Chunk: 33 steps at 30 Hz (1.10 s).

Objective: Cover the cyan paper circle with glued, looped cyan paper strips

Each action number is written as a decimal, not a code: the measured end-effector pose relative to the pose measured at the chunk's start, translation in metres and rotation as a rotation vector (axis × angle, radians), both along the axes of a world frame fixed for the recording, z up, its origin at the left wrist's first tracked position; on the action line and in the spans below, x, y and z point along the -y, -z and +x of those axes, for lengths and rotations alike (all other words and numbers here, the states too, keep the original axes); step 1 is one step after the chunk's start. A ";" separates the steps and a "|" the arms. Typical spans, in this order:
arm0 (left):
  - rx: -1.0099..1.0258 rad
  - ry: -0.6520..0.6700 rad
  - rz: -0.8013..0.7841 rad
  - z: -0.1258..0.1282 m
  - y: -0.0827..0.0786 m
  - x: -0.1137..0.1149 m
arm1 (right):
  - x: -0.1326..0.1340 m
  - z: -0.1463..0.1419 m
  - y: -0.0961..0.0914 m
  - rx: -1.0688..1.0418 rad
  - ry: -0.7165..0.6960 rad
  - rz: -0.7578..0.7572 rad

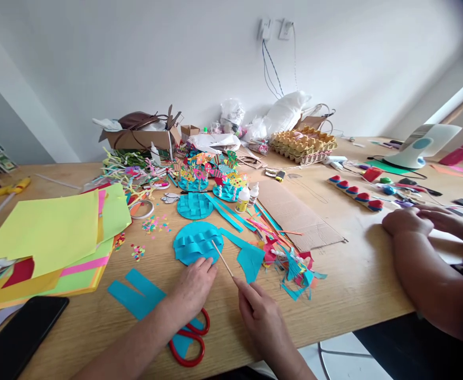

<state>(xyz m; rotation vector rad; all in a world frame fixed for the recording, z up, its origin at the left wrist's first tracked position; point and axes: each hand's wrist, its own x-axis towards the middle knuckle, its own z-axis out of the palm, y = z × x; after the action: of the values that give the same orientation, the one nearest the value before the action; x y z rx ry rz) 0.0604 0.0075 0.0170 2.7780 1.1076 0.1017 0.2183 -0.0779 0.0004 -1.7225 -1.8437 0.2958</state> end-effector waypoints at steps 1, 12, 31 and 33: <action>0.038 0.018 -0.002 -0.003 0.000 0.003 | 0.001 -0.002 -0.001 -0.020 -0.005 0.011; 0.401 -0.270 0.003 -0.073 -0.011 -0.025 | -0.007 -0.036 -0.016 -0.062 -0.104 -0.044; 0.493 -0.245 0.087 -0.074 0.023 -0.042 | 0.008 -0.031 -0.018 -0.025 -0.111 -0.057; 0.496 -0.244 0.094 -0.074 0.025 -0.042 | 0.008 -0.031 -0.016 -0.023 -0.131 -0.055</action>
<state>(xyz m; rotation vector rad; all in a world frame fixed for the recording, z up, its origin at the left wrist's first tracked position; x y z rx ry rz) -0.0133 0.0496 -0.0077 2.4626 1.3081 0.8353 0.1873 -0.0858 0.0162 -1.6307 -1.9518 0.4208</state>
